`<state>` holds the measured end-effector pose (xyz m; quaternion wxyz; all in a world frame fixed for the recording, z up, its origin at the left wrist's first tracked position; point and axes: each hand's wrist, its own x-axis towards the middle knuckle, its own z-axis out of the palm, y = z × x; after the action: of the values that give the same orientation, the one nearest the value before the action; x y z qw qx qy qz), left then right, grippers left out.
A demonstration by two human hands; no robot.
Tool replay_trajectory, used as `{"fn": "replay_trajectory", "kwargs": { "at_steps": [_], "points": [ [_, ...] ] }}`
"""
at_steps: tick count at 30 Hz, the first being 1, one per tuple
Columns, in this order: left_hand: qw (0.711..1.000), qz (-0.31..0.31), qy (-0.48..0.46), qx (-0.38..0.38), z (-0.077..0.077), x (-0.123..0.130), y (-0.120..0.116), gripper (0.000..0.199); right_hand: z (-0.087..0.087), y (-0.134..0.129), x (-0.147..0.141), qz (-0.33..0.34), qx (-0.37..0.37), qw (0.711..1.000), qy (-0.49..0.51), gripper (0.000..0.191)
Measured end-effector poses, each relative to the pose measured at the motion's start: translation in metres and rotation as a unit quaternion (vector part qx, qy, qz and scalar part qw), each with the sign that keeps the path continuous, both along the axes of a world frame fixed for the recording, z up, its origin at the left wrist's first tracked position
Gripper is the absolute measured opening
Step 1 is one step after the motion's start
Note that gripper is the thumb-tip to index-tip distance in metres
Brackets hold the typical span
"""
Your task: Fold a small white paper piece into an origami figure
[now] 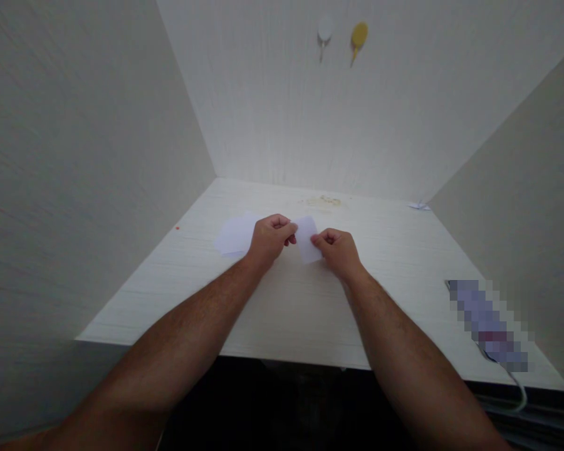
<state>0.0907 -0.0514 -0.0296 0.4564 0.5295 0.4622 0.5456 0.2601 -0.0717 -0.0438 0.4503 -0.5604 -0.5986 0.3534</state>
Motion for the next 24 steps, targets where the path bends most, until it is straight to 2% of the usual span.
{"fn": "replay_trajectory", "kwargs": {
  "at_steps": [5,8,10,17,22,24],
  "points": [
    [1.0,0.021,-0.009,-0.001,-0.001,0.0,0.002,0.013,-0.001,0.002,-0.001,0.014,-0.016,0.999,0.031,0.028],
    [0.999,0.047,-0.016,0.008,-0.002,-0.002,0.006,0.012,-0.002,0.003,0.001,0.044,-0.033,0.996,0.072,0.021],
    [0.997,0.068,-0.023,0.017,-0.003,-0.004,0.007,0.011,-0.002,0.004,0.002,0.045,-0.042,0.996,0.067,0.018],
    [0.996,0.078,-0.031,0.027,-0.004,-0.003,0.009,0.01,0.001,0.003,0.002,0.019,-0.019,0.996,-0.089,0.021],
    [0.994,0.097,-0.054,0.013,-0.004,-0.003,0.011,0.01,0.004,0.001,0.002,0.02,0.038,0.974,-0.221,0.037],
    [0.993,0.095,-0.066,0.003,-0.003,-0.002,0.012,0.01,0.004,0.0,0.002,0.016,0.052,0.968,-0.243,0.038]
  ]
}}
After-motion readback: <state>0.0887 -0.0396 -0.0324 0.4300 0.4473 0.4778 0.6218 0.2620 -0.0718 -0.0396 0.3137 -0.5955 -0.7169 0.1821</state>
